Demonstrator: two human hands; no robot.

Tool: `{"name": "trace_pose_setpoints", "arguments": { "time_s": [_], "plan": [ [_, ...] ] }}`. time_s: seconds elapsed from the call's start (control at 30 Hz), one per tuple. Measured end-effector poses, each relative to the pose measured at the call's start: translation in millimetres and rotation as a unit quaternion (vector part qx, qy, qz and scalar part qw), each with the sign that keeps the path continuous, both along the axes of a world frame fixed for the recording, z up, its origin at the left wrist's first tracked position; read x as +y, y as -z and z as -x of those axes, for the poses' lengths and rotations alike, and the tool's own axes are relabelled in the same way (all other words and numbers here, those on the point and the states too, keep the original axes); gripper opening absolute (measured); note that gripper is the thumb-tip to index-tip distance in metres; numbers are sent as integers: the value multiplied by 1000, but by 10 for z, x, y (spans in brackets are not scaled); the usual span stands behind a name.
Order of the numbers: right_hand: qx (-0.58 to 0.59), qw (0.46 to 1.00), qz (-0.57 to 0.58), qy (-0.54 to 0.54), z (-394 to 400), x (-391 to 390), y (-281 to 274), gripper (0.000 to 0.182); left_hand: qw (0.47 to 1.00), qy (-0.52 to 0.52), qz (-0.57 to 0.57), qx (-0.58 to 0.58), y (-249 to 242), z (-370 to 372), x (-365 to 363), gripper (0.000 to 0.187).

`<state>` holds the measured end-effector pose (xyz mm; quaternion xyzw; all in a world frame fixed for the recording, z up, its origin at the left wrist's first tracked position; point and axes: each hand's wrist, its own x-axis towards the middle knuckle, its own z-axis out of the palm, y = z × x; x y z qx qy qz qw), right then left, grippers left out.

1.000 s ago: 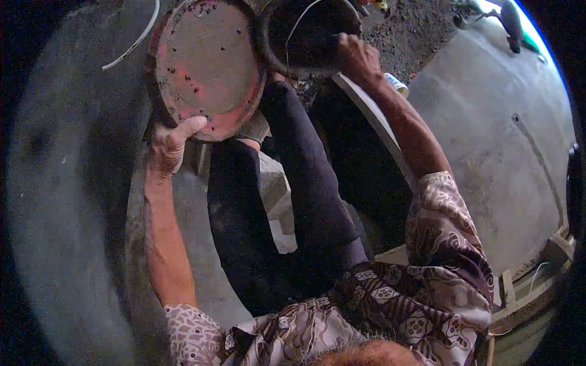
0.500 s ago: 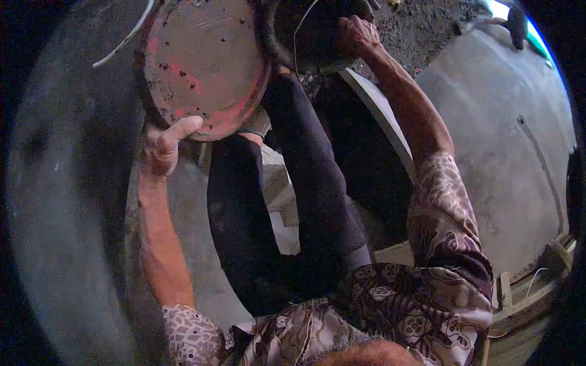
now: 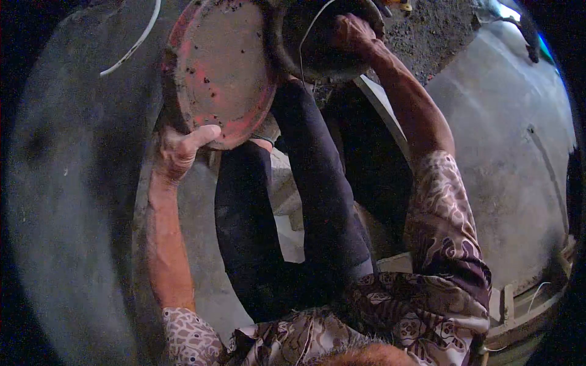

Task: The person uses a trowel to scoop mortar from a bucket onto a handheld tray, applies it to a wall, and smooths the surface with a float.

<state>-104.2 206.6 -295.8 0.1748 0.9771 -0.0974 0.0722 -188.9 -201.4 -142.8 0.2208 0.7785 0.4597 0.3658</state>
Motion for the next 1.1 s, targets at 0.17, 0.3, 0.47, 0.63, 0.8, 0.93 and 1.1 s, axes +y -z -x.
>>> {"name": "trace_pose_setpoints", "arguments": {
  "time_s": [0.17,0.3,0.47,0.63,0.8,0.93,1.1],
  "plan": [
    [104,990,32,-87,-101,-581,984,29,995,-96,0,13,316,-284,-309,65],
    [76,994,38,-74,-101,-433,1169,38,997,-47,62,-27,613,59,-351,64],
    [30,997,72,0,-275,-42,729,47,998,-43,42,-30,445,225,276,65],
    [106,990,95,13,-816,470,825,44,999,-11,9,-32,330,289,553,65],
    [149,974,142,97,-1122,477,567,28,999,-45,26,-4,278,220,364,61],
    [169,966,149,126,-1599,330,717,39,995,-91,30,-2,339,67,-255,54],
    [191,962,120,152,-2225,-170,123,33,990,-115,-66,-42,47,-329,-547,54]
  ]
}}
